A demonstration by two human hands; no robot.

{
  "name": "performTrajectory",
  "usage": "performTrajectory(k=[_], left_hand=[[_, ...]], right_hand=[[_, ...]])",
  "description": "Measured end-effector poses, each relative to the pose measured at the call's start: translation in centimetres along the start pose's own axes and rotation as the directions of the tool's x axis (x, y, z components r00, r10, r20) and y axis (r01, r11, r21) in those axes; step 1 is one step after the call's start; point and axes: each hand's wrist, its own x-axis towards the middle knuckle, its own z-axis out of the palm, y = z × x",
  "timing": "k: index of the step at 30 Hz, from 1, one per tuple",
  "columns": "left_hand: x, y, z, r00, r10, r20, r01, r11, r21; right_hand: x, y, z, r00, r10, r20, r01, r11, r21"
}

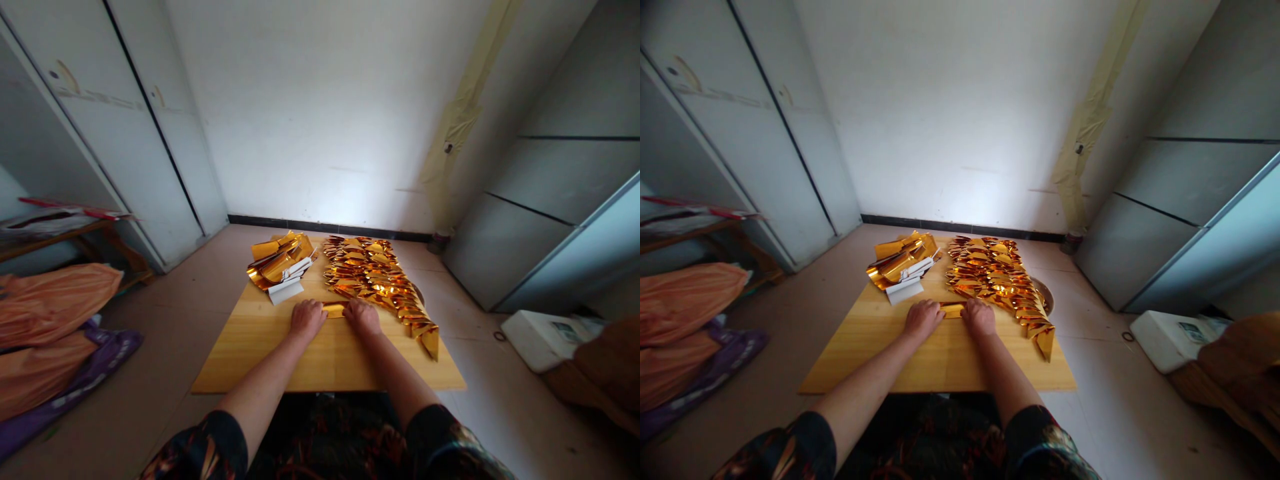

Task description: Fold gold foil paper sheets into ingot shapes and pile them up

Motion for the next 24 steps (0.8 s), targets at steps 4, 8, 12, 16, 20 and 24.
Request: performTrajectory(k=[4,8,12,16,20,24], left_hand=[[-0.2,0.1,0.0,1.000,-0.020,-0.013,0.020,1.000,-0.001],[-0.6,0.3,-0.2,0.996,-0.005,-0.085,0.006,1.000,0.009],[-0.5,0.5,-0.2,0.972,0.199,-0.124,-0.199,0.980,0.010],[0.2,0.6,0.0,0.945,0.326,-0.030,-0.327,0.945,-0.021],[-0.1,0.1,0.0,0.932,0.362,-0.007,-0.362,0.932,-0.018],[-1.6,-0.7,0.1,0.916,0.397,-0.062,-0.399,0.917,-0.025]], right_hand=[[-0.2,0.1,0.1,0.999,0.012,-0.031,-0.011,1.000,0.024],[-0.8,-0.3,-0.1,0.995,-0.009,-0.100,0.013,0.999,0.037],[-1.2,-1.0,-0.1,0.990,-0.120,-0.067,0.119,0.993,-0.025],[-0.8,-1.4,-0.1,0.998,-0.062,0.001,0.062,0.998,-0.027],[-0.5,-1.4,-0.5,0.999,0.011,0.041,-0.012,1.000,0.015],[-0.8,-1.7,-0.8,0.996,0.081,0.043,-0.084,0.992,0.090]])
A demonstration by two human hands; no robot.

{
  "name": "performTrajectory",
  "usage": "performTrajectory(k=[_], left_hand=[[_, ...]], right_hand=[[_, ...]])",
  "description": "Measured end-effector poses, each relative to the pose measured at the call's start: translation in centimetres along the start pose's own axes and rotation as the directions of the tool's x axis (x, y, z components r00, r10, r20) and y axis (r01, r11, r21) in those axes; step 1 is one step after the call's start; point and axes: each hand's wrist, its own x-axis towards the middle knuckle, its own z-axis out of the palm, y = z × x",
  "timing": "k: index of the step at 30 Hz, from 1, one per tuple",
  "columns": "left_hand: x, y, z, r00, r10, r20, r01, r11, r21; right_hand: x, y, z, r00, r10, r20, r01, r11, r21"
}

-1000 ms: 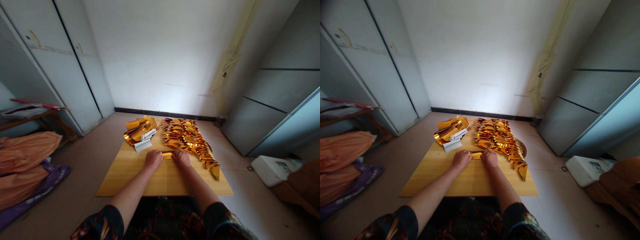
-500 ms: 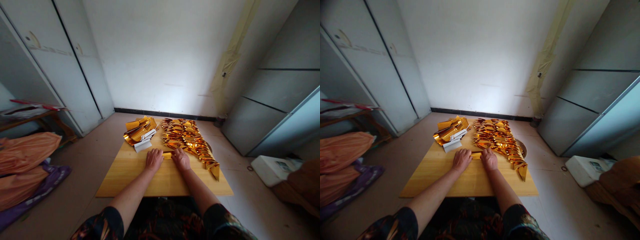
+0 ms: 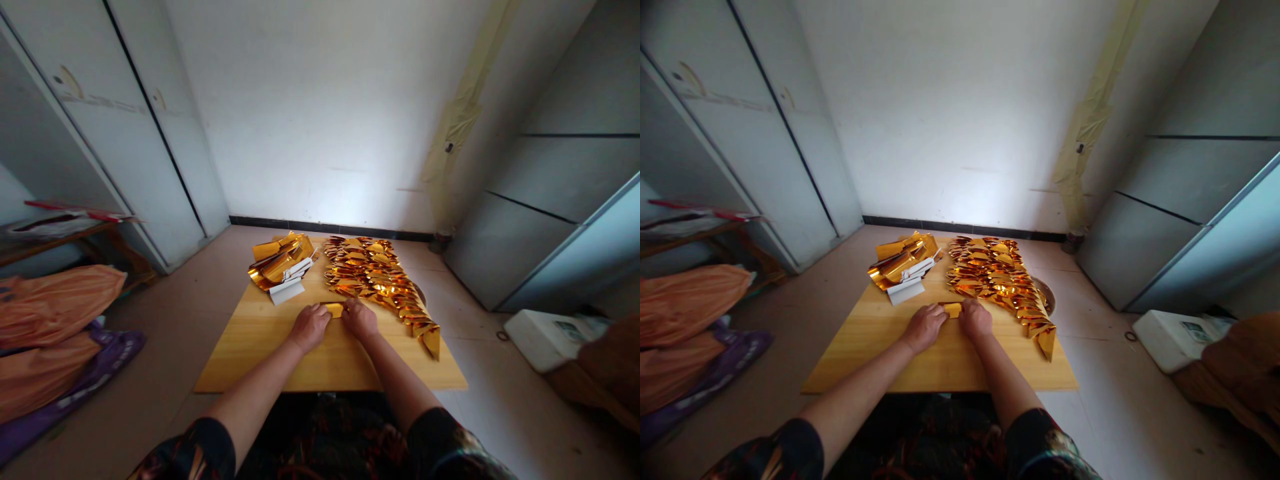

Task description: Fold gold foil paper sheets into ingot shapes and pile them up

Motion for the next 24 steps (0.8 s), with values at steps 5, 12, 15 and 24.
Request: performTrajectory(k=[5,12,15,24], left_hand=[[-1.3,0.1,0.0,0.999,0.015,-0.043,-0.015,1.000,0.005],[-1.2,0.4,-0.1,0.999,-0.019,-0.033,0.020,1.000,0.009],[-1.2,0.4,-0.1,0.999,-0.034,-0.031,0.034,0.999,-0.002],[-1.1,0.5,-0.3,0.999,-0.037,-0.027,0.037,0.999,-0.006]], right_hand=[[-0.6,-1.1,-0.1,0.997,0.077,-0.025,-0.076,0.997,0.020],[-0.3,-1.8,-0.6,0.981,0.191,0.014,-0.191,0.979,0.064],[0.2,-1.1,-0.6,0.979,0.198,0.036,-0.201,0.972,0.118],[1.4,1.9,-0.5,0.982,0.188,0.034,-0.191,0.960,0.203]])
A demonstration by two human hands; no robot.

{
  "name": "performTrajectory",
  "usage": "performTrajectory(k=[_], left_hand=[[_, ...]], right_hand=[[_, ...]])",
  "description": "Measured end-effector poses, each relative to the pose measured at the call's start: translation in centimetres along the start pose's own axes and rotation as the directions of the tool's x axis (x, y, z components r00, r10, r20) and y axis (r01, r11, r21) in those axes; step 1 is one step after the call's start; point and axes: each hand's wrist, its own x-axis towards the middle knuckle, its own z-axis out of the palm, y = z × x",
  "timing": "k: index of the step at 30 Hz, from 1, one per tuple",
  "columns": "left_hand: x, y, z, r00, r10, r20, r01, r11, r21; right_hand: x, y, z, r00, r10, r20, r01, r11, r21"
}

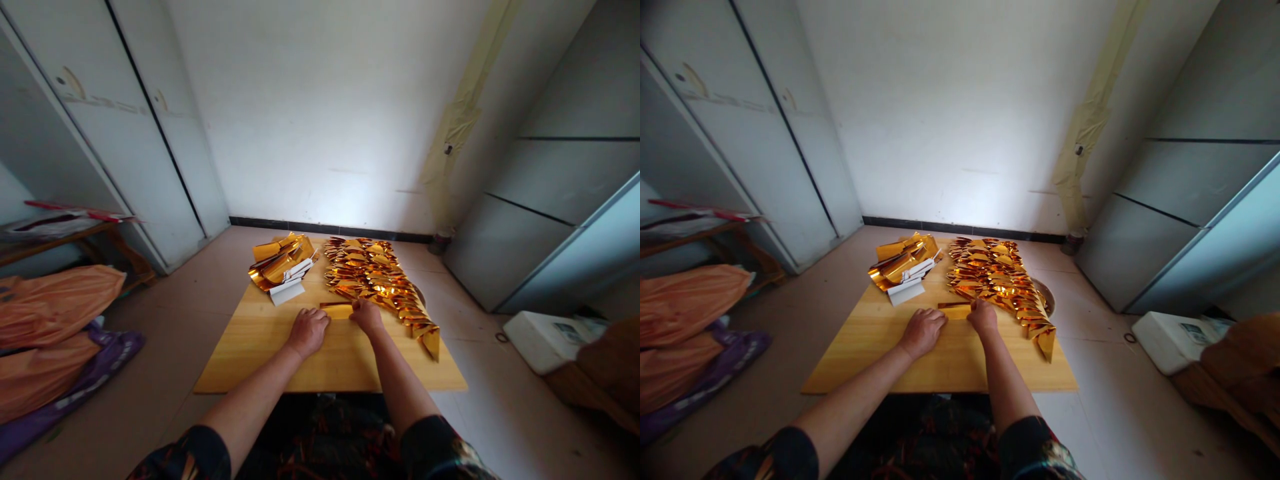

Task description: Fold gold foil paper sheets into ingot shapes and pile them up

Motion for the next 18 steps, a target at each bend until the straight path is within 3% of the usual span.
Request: performTrajectory(k=[8,15,18], left_hand=[[-0.2,-0.1,0.4,1.000,-0.006,-0.010,0.006,1.000,-0.026],[-0.3,-0.4,0.7,0.998,0.027,-0.052,-0.030,0.998,-0.046],[-0.4,-0.4,0.8,0.997,0.038,-0.068,-0.042,0.998,-0.054]], right_hand=[[-0.1,1.3,-0.5,0.998,0.010,-0.054,-0.010,1.000,0.005],[-0.7,0.9,-0.2,0.994,-0.108,-0.025,0.110,0.991,0.079],[-1.0,0.6,0.2,0.995,-0.100,-0.027,0.102,0.993,0.062]])
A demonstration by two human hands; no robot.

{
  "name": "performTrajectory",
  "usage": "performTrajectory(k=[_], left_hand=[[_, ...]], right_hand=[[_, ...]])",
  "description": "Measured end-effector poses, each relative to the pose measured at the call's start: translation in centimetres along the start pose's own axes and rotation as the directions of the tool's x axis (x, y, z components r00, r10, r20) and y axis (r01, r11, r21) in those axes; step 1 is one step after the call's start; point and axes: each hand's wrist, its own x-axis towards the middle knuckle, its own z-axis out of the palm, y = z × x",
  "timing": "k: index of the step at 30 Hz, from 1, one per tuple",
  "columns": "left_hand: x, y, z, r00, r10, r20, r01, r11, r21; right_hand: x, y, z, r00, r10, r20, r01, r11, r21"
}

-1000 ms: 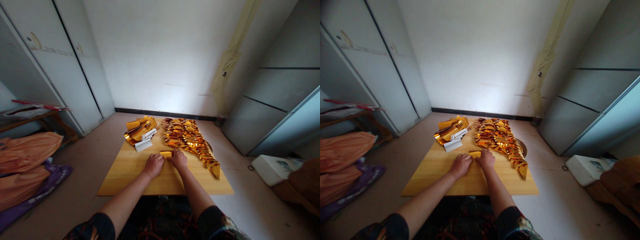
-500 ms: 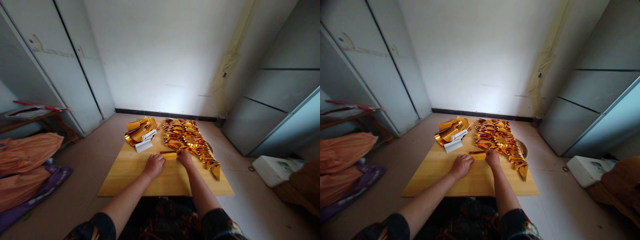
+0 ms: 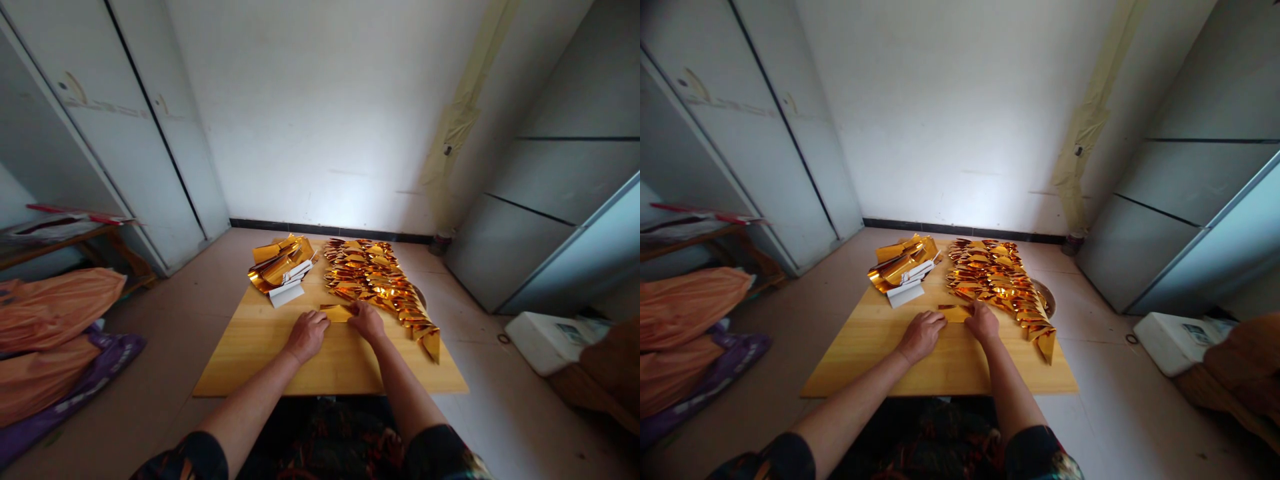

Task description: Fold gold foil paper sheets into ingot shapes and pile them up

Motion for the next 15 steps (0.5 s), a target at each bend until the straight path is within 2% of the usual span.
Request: performTrajectory(k=[5,11,15], left_hand=[[-0.2,0.0,0.0,0.997,-0.012,-0.073,0.011,1.000,-0.015],[-0.4,-0.1,0.2,0.969,-0.135,-0.207,0.121,0.989,-0.080],[-0.3,-0.5,0.8,0.944,-0.132,-0.302,0.089,0.984,-0.153]], right_hand=[[-0.5,-0.1,0.1,1.000,0.009,0.000,-0.009,1.000,-0.021],[-0.8,-0.3,-0.2,0.995,-0.073,0.070,0.075,0.997,-0.024],[-1.4,-0.1,0.0,0.989,-0.147,0.029,0.148,0.989,-0.031]])
